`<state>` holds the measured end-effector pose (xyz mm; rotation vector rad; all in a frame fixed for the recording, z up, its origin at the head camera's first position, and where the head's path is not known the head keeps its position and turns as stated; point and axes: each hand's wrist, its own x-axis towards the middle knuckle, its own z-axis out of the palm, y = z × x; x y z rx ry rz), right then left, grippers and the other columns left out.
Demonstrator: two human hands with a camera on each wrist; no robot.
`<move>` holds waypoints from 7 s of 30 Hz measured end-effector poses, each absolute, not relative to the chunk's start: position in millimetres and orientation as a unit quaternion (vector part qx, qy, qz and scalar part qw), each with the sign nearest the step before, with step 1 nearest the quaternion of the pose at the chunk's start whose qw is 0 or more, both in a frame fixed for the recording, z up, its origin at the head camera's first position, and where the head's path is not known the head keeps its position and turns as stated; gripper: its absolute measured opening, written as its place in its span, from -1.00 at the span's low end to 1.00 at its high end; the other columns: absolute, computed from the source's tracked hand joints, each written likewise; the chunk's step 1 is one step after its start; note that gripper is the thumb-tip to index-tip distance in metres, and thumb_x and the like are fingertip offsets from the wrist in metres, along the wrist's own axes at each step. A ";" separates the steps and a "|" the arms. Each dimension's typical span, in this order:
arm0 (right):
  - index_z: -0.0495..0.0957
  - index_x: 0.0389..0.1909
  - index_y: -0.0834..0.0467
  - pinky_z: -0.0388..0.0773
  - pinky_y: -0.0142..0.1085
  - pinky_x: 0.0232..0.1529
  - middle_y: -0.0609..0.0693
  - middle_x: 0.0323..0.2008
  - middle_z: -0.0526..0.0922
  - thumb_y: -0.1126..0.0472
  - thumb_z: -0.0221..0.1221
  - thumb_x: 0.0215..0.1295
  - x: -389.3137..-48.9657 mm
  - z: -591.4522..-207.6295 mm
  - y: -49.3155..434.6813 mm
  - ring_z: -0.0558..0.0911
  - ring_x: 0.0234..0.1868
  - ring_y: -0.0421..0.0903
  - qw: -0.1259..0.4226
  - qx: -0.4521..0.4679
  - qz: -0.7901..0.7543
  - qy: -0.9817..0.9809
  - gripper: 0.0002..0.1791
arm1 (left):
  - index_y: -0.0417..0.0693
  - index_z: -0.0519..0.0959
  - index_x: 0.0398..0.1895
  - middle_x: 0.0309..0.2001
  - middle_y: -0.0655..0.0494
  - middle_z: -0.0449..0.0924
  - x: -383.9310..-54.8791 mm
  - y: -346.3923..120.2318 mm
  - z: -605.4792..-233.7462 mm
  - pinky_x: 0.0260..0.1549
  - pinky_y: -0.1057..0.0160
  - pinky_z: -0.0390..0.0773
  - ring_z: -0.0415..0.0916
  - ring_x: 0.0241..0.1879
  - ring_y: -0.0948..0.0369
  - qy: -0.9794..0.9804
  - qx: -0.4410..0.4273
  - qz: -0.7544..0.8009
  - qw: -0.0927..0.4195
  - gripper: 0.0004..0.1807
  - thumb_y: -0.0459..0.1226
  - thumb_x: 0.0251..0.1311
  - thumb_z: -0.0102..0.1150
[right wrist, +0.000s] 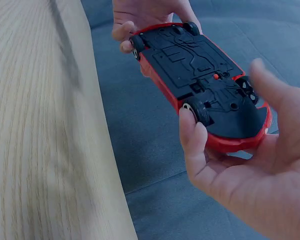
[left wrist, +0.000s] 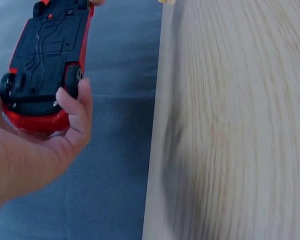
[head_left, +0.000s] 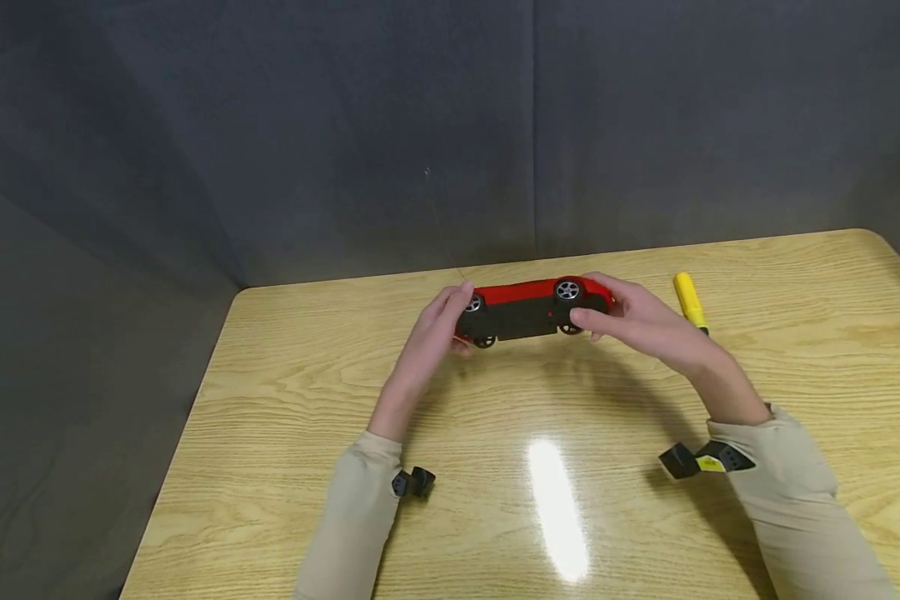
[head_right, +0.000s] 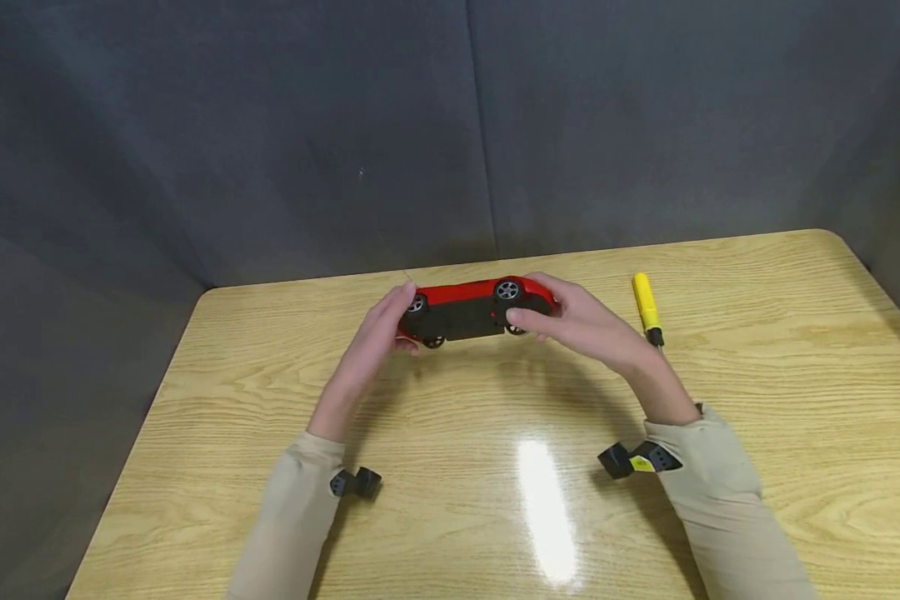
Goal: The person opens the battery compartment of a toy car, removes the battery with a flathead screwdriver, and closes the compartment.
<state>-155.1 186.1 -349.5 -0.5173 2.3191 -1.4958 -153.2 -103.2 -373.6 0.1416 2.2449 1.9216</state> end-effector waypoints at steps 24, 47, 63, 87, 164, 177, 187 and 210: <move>0.39 0.32 0.44 0.71 -0.27 -0.08 0.18 0.04 0.66 0.19 0.14 0.56 -156.8 -350.1 184.8 0.76 -0.18 -0.18 0.147 -0.128 -0.595 0.780 -0.50 | -0.24 0.44 0.25 -0.24 -0.24 0.70 -152.8 -93.4 -372.0 -0.64 0.32 0.61 0.73 -0.44 -0.13 0.724 0.050 0.683 0.089 -0.51 -0.02 0.56 0.03; 0.31 0.36 0.41 0.73 -0.20 -0.12 0.26 -0.02 0.56 0.18 0.17 0.53 -156.6 -358.4 179.2 0.74 -0.27 -0.11 0.148 -0.078 -0.592 0.789 -0.45 | -0.28 0.48 0.03 -0.23 -0.05 0.66 -150.6 -86.6 -369.6 -0.28 0.29 0.60 0.59 -0.31 0.22 0.727 -0.002 0.682 0.077 -0.61 -0.08 0.50 0.10; 0.31 0.42 0.32 0.59 -0.27 -0.13 0.10 -0.12 0.59 0.07 0.19 0.53 -157.6 -364.1 180.8 0.54 -0.17 -0.09 0.145 -0.066 -0.541 0.826 -0.39 | -0.06 0.41 0.42 0.32 -0.12 0.46 -147.9 -83.9 -374.3 0.22 -0.02 0.48 0.46 0.27 -0.02 0.740 0.025 0.669 0.072 -0.44 -0.16 0.41 0.24; 0.45 0.36 0.28 0.53 -0.51 -0.10 0.13 0.07 0.57 0.13 0.18 0.54 -152.2 -350.9 179.8 0.62 -0.08 -0.26 0.037 -0.083 -0.563 0.822 -0.51 | -0.04 0.57 0.25 0.12 -0.04 0.58 -152.3 -80.0 -375.3 -0.07 0.19 0.61 0.55 0.00 0.11 0.726 0.012 0.687 0.037 -0.62 -0.22 0.41 0.25; 0.69 -0.31 0.27 0.24 0.24 0.40 0.36 0.41 0.38 0.37 0.35 0.32 -153.4 -326.5 153.2 0.26 0.49 0.34 0.019 -0.231 -0.348 0.908 -0.96 | -0.06 0.58 0.22 0.12 -0.01 0.56 -155.3 -77.1 -378.4 -0.03 0.20 0.58 0.51 0.04 0.12 0.693 -0.032 0.719 0.041 -0.63 -0.19 0.41 0.21; 0.67 -0.39 0.37 0.59 0.12 0.08 0.46 0.19 0.55 0.51 0.30 0.29 -148.6 -332.7 141.6 0.48 0.31 0.34 -0.049 -0.257 -0.278 0.924 -0.93 | -0.11 0.56 0.19 0.01 -0.04 0.58 -156.8 -77.6 -380.8 -0.35 0.08 0.74 0.60 -0.19 0.16 0.679 -0.021 0.733 0.045 -0.67 -0.23 0.43 0.20; 0.64 -0.40 0.38 0.47 0.14 0.27 0.41 -0.01 0.64 0.60 0.12 0.30 -147.3 -336.7 139.4 0.43 0.35 0.35 -0.059 -0.269 -0.280 0.920 -0.83 | -0.11 0.56 0.19 0.00 -0.04 0.59 -156.5 -76.7 -382.4 -0.33 0.13 0.73 0.61 -0.20 0.16 0.678 -0.019 0.734 0.046 -0.68 -0.23 0.44 0.20; 0.57 -0.40 0.29 0.40 0.16 0.30 0.40 0.28 0.46 0.48 0.15 0.41 -145.1 -335.2 146.9 0.35 0.41 0.26 -0.021 -0.249 -0.332 0.910 -0.84 | -0.09 0.56 0.20 0.04 -0.02 0.58 -156.1 -75.7 -379.7 -0.15 0.26 0.61 0.55 -0.10 0.19 0.695 -0.027 0.717 0.042 -0.66 -0.21 0.44 0.20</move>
